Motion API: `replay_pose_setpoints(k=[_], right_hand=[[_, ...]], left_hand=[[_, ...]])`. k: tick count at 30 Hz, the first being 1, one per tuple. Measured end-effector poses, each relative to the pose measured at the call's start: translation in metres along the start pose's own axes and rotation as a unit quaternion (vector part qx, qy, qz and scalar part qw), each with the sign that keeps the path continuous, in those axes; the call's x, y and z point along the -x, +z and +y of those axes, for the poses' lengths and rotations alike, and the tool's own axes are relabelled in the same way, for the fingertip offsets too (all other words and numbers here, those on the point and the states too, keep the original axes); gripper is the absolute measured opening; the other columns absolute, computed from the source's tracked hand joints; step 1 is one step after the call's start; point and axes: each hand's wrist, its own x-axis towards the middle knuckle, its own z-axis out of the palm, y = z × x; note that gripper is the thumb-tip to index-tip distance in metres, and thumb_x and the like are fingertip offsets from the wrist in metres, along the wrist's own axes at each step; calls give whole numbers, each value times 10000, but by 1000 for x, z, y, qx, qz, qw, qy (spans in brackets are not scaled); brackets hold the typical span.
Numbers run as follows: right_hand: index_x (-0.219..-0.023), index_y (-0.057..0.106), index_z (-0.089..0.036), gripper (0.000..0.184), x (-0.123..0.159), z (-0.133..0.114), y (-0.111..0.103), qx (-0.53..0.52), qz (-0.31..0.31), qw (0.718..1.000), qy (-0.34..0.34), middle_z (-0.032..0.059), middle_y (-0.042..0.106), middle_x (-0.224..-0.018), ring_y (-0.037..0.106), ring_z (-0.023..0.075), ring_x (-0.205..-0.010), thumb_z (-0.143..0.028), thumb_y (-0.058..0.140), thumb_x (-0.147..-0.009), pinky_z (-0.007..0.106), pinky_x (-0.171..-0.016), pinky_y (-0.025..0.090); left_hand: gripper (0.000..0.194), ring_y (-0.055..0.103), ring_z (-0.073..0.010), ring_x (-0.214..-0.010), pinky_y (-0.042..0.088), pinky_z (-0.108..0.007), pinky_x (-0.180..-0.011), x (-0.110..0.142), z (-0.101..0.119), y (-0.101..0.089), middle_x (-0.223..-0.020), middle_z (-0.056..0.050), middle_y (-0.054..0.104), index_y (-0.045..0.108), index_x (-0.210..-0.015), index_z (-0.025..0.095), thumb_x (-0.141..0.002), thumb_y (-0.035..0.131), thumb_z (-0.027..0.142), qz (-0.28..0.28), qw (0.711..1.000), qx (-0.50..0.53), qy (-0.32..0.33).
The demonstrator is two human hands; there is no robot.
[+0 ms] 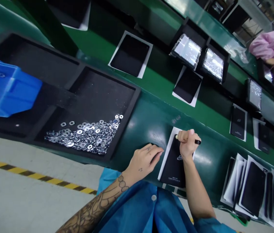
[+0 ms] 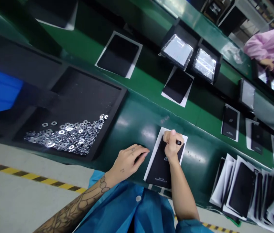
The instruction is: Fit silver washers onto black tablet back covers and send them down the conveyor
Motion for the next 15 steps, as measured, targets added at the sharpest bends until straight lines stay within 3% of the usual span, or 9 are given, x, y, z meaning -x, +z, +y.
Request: replay_pose_setpoints(k=[3, 6, 9, 12, 15], right_hand=[[-596, 246, -244, 657, 5, 3, 3, 1, 24, 1000, -7, -76, 203, -499, 217, 85, -408, -472, 569, -1121, 296, -472, 165], [-585, 215, -253, 700, 8, 7, 5, 32, 31, 999, 0, -70, 201, -488, 218, 90, -406, -570, 559, -1106, 308, -469, 162], [-572, 215, -260, 730, -5, 8, 2, 42, -16, 997, 55, -64, 224, -476, 238, 96, -420, -659, 554, -1080, 309, -462, 196], [-591, 217, -263, 707, -28, -3, -13, -28, -66, 990, 122, -83, 197, -477, 188, 94, -411, -650, 554, -1077, 281, -406, 186], [-632, 292, -251, 630, -28, -27, -42, -56, -51, 993, 94, -78, 277, -535, 224, 95, -409, -604, 515, -1104, 243, -363, 217]], left_hand=[[175, 700, -187, -893, 498, -322, -720, 0, 0, 1, -970, -13, 781, 691, -1175, 244, -1130, 523, 221, -14, 1000, -11, -5], [167, 704, -180, -869, 486, -314, -703, -4, 2, 2, -949, -7, 781, 699, -1158, 243, -1125, 536, 230, -9, 1000, -26, -3], [184, 691, -160, -795, 461, -298, -661, -9, 2, 3, -937, -9, 779, 716, -1129, 244, -1124, 533, 241, -2, 1000, -31, -1], [201, 673, -150, -753, 470, -284, -662, -10, -2, 3, -915, -14, 760, 721, -1122, 242, -1129, 520, 245, -7, 1000, -6, 18], [179, 644, -139, -704, 492, -277, -676, -7, -9, 2, -895, -13, 727, 713, -1142, 231, -1127, 535, 251, 20, 999, 43, 20]])
